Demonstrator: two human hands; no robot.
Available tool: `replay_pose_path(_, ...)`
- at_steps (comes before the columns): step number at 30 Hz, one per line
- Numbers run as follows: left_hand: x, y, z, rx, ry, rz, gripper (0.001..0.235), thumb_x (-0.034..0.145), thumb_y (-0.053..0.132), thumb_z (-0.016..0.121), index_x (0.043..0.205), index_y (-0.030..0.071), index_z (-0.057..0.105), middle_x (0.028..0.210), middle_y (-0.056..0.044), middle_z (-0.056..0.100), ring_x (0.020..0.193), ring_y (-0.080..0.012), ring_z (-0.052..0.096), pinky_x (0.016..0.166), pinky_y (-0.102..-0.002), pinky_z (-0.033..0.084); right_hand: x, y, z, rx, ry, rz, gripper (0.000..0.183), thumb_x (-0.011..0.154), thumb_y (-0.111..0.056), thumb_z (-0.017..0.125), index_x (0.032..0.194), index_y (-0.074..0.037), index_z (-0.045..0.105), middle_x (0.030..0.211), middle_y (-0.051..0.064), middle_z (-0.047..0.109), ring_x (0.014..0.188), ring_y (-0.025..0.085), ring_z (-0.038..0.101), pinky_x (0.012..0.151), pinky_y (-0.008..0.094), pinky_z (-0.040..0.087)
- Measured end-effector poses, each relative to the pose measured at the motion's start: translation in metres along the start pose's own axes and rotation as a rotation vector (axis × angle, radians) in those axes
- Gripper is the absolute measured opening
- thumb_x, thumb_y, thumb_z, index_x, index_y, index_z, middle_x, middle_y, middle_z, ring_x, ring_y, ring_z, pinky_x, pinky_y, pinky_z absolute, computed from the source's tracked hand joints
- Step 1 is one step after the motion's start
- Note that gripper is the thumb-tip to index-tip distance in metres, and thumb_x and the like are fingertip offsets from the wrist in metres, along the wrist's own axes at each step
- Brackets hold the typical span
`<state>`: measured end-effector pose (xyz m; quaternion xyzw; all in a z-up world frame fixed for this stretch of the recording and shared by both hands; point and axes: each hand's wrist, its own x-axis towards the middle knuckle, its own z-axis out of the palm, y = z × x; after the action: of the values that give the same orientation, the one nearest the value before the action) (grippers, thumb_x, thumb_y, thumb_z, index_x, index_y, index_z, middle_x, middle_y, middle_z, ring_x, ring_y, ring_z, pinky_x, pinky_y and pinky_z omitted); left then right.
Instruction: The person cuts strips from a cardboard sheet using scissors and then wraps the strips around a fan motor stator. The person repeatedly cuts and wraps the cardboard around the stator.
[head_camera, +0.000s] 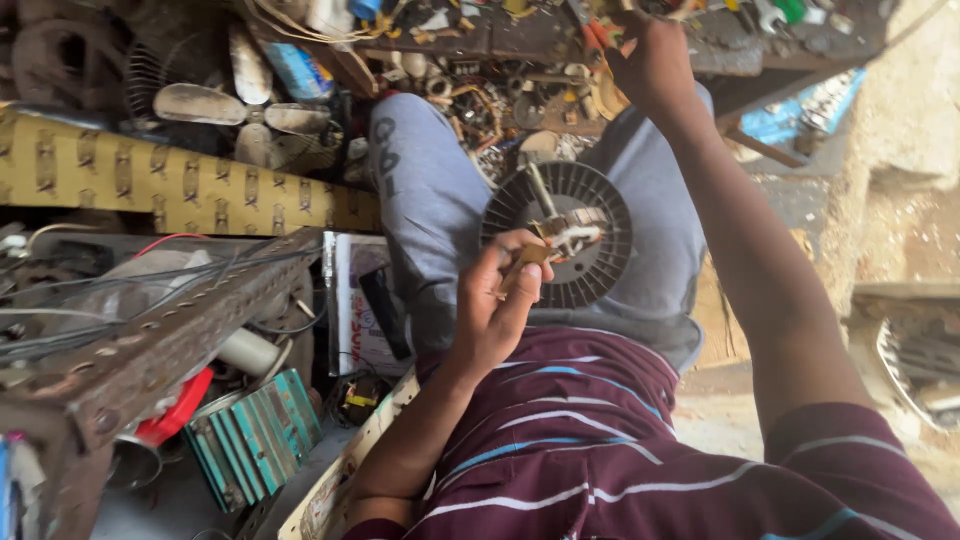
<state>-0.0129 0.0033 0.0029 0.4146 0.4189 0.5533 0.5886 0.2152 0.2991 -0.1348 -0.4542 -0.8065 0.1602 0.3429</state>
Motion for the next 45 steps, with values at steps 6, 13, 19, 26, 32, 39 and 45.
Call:
replay_pose_path(6,0.002,0.003,-0.010,0.159,0.017,0.120,0.022,0.111,0.019,0.057,0.107,0.000,0.067,0.080,0.000,0.063,0.076,-0.0035,0.060,0.069,-0.021,0.051,0.018,0.015,0.042,-0.194,-0.045,0.018,0.011,0.092,-0.009,0.076,0.093,-0.001,0.070,0.082,0.024,0.067,0.077,0.045,0.067,0.068,0.050,0.054)
replay_pose_path(13,0.002,0.009,-0.010,0.220,0.025,0.111,0.020,0.107,0.016,0.061,0.101,-0.001,0.069,0.070,0.001,0.060,0.062,-0.0030,0.053,0.058,-0.021,0.041,-0.015,-0.004,-0.004,-0.117,-0.079,0.074,0.011,0.102,-0.008,0.074,0.108,-0.001,0.069,0.093,0.019,0.074,0.083,0.036,0.073,0.072,0.046,0.057)
replay_pose_path(19,0.001,0.013,-0.012,0.224,-0.032,0.076,0.020,0.103,0.015,0.063,0.101,-0.003,0.071,0.068,0.001,0.061,0.059,-0.0015,0.051,0.053,-0.022,0.037,-0.132,-0.107,-0.104,-0.172,-0.376,0.078,0.021,0.065,-0.005,0.087,0.084,-0.007,0.077,0.075,0.011,0.070,0.064,0.021,0.064,0.063,0.036,0.049)
replay_pose_path(26,-0.001,0.028,0.008,0.321,-0.203,0.098,0.019,0.101,0.015,0.065,0.098,-0.002,0.071,0.073,0.000,0.064,0.063,-0.0037,0.055,0.057,-0.023,0.043,-0.197,-0.220,-0.142,0.575,-0.512,0.302,0.048,0.057,-0.019,0.091,0.099,0.001,0.076,0.058,0.005,0.066,0.041,0.014,0.053,0.042,0.029,0.040)
replay_pose_path(32,-0.001,0.027,0.016,0.399,-0.258,0.145,0.019,0.101,0.016,0.066,0.098,-0.001,0.072,0.074,-0.002,0.065,0.061,-0.0051,0.054,0.056,-0.023,0.041,-0.189,-0.223,-0.142,0.586,-0.436,0.109,0.056,0.067,-0.023,0.088,0.113,0.005,0.072,0.077,0.010,0.075,0.059,0.017,0.071,0.053,0.028,0.051)
replay_pose_path(39,-0.003,0.025,0.012,0.394,-0.278,0.124,0.019,0.100,0.017,0.067,0.100,-0.001,0.073,0.073,-0.001,0.066,0.060,-0.0048,0.053,0.055,-0.023,0.040,-0.191,-0.222,-0.140,0.590,-0.427,0.060,0.054,0.068,-0.022,0.088,0.112,0.005,0.071,0.073,0.011,0.073,0.060,0.020,0.073,0.055,0.031,0.052)
replay_pose_path(45,-0.005,0.023,0.011,0.382,-0.261,0.119,0.017,0.101,0.016,0.068,0.100,-0.001,0.072,0.073,-0.001,0.063,0.063,-0.0048,0.051,0.057,-0.023,0.039,-0.189,-0.222,-0.138,0.590,-0.423,0.035,0.052,0.069,-0.022,0.087,0.111,0.005,0.071,0.071,0.009,0.071,0.057,0.020,0.071,0.054,0.032,0.051)
